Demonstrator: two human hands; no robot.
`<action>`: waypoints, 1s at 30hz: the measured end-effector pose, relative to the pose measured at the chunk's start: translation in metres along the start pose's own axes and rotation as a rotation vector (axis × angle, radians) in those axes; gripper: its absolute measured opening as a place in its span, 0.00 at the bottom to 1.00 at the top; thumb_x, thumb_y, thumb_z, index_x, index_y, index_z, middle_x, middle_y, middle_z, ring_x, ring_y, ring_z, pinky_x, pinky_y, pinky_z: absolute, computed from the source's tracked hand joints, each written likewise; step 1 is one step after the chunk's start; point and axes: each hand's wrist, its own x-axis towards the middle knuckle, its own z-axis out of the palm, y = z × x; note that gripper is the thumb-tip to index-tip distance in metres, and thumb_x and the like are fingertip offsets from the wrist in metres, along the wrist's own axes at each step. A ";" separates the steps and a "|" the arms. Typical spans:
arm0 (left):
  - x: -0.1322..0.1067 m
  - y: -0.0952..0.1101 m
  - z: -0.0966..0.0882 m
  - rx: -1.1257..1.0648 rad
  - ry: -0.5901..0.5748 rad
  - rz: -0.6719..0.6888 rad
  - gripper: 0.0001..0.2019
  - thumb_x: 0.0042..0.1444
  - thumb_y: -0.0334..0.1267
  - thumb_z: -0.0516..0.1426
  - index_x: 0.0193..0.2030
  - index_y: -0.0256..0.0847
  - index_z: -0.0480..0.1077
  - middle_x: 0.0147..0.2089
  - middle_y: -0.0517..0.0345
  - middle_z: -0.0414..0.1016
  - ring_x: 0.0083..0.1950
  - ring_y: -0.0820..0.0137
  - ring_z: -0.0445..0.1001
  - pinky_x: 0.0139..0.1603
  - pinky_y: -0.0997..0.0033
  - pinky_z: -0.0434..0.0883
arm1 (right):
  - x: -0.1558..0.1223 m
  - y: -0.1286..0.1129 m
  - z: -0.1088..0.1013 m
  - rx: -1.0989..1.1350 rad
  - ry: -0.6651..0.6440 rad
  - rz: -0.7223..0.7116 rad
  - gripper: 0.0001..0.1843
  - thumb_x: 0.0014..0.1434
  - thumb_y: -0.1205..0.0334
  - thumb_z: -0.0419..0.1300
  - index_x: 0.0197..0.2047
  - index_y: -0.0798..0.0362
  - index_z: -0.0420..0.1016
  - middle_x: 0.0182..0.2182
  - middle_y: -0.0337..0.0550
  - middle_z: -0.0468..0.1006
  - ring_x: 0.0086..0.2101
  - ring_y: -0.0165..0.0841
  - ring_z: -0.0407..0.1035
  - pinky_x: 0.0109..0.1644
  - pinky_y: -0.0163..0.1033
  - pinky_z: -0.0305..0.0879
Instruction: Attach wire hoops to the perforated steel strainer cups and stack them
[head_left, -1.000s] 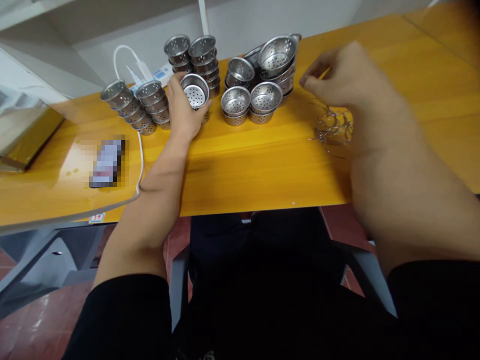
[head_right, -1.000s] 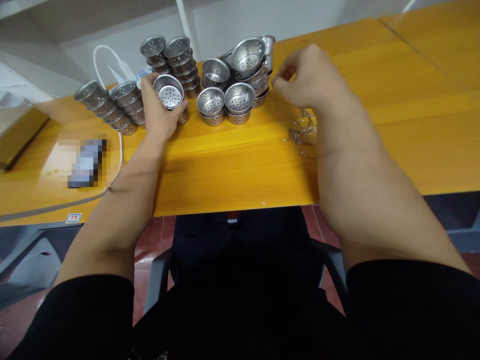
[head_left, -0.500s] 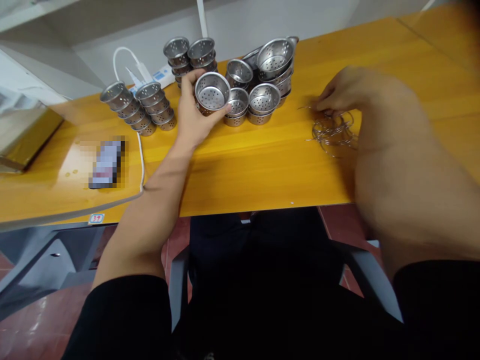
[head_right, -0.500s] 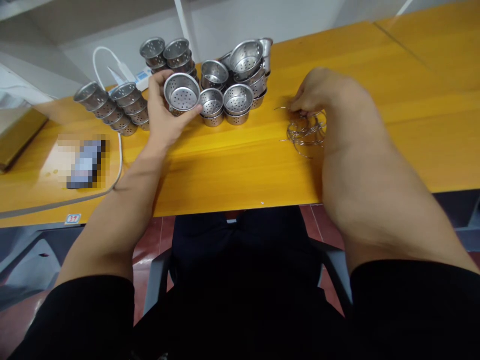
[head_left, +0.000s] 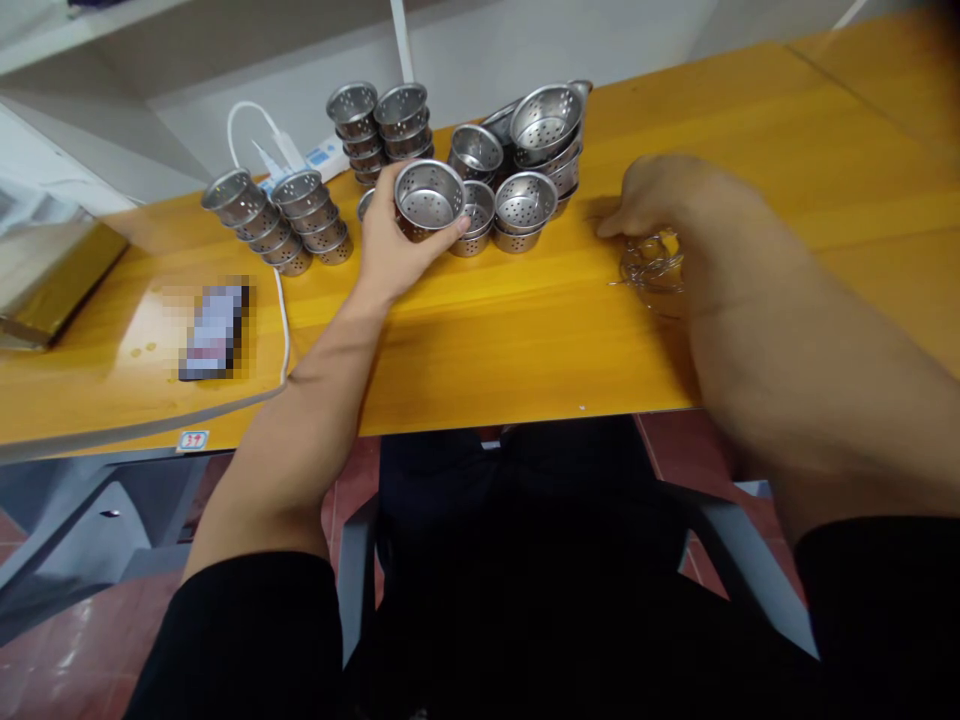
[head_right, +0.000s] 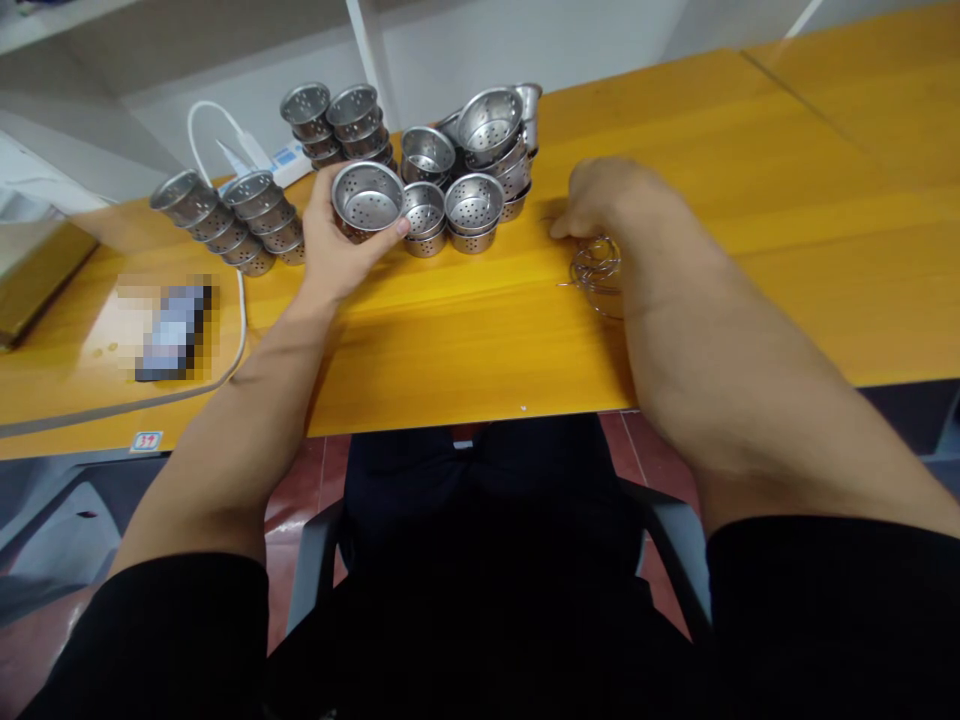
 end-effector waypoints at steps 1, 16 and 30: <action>0.000 0.001 0.001 -0.015 -0.004 -0.011 0.56 0.48 0.95 0.77 0.68 0.58 0.73 0.70 0.48 0.86 0.77 0.38 0.85 0.82 0.32 0.79 | -0.003 -0.002 0.000 -0.124 -0.054 0.067 0.33 0.51 0.69 0.90 0.25 0.46 0.66 0.25 0.43 0.69 0.51 0.67 0.86 0.62 0.67 0.83; -0.001 -0.007 0.005 -0.058 -0.046 0.031 0.53 0.49 0.90 0.82 0.67 0.59 0.74 0.68 0.51 0.87 0.75 0.39 0.86 0.80 0.30 0.81 | -0.050 -0.028 -0.021 -0.093 -0.023 0.088 0.14 0.73 0.74 0.74 0.58 0.54 0.93 0.45 0.49 0.90 0.42 0.41 0.81 0.52 0.46 0.80; -0.001 -0.020 0.012 -0.117 -0.012 0.021 0.52 0.51 0.82 0.84 0.74 0.65 0.73 0.76 0.49 0.83 0.80 0.38 0.82 0.87 0.30 0.77 | -0.047 -0.017 -0.022 0.085 0.262 0.151 0.11 0.77 0.76 0.69 0.51 0.55 0.93 0.50 0.57 0.93 0.54 0.53 0.90 0.64 0.56 0.87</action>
